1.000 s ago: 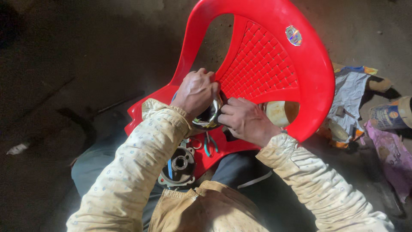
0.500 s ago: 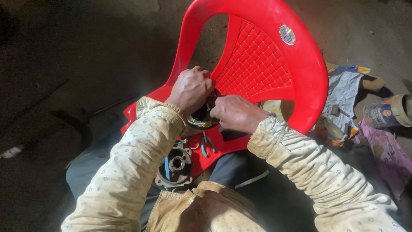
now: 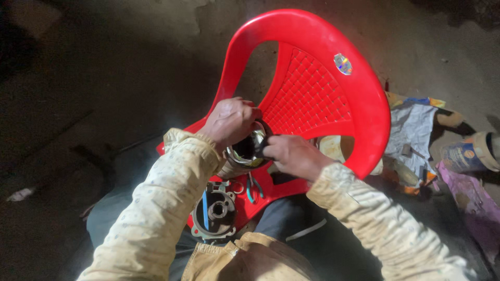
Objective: The person sits on a plastic chair with a cylindrical pump motor on their lap. They wrap white tape around the wire leads, tuck the wires into the motor housing, wind and arrange the coil wires, and press a ring component onto the motor end while holding the housing steady.
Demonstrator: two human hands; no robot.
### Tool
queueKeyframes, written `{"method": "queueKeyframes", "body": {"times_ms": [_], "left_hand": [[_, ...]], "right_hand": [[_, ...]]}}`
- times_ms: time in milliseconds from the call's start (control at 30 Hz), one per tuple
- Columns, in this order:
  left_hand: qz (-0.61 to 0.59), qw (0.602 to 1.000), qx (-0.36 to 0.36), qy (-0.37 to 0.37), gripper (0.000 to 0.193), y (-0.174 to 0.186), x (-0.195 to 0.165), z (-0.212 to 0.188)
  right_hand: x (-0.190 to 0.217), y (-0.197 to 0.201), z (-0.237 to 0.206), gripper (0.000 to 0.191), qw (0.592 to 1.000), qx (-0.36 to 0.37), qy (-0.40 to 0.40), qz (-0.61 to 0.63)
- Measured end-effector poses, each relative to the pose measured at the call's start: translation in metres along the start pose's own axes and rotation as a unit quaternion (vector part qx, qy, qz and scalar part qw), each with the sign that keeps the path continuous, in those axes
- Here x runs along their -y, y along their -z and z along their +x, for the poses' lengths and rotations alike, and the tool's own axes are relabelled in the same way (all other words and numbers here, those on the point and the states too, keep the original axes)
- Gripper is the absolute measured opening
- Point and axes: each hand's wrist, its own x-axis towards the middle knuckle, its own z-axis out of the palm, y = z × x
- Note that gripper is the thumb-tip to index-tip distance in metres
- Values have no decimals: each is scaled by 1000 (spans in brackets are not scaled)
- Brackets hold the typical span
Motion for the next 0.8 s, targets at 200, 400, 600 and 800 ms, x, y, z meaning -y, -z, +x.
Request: {"method": "queueKeyframes", "body": {"times_ms": [200,400,600,800], "left_hand": [[-73,995,-45,57,21,36,-10,-33],[-23,996,-18,89,20,24,-19,-26],[-62,991,-72,97,20,10,-15,-36],[-125,980,-87,131,18,1,-16,-36]], "right_hand": [[11,-29,-23,20,881,-343,-268,185],[13,-67,1,51,910,-367,-178,80],[17,-75,9,42,897,-388,-199,73],[18,-64,15,43,920,-345,-183,1]]}}
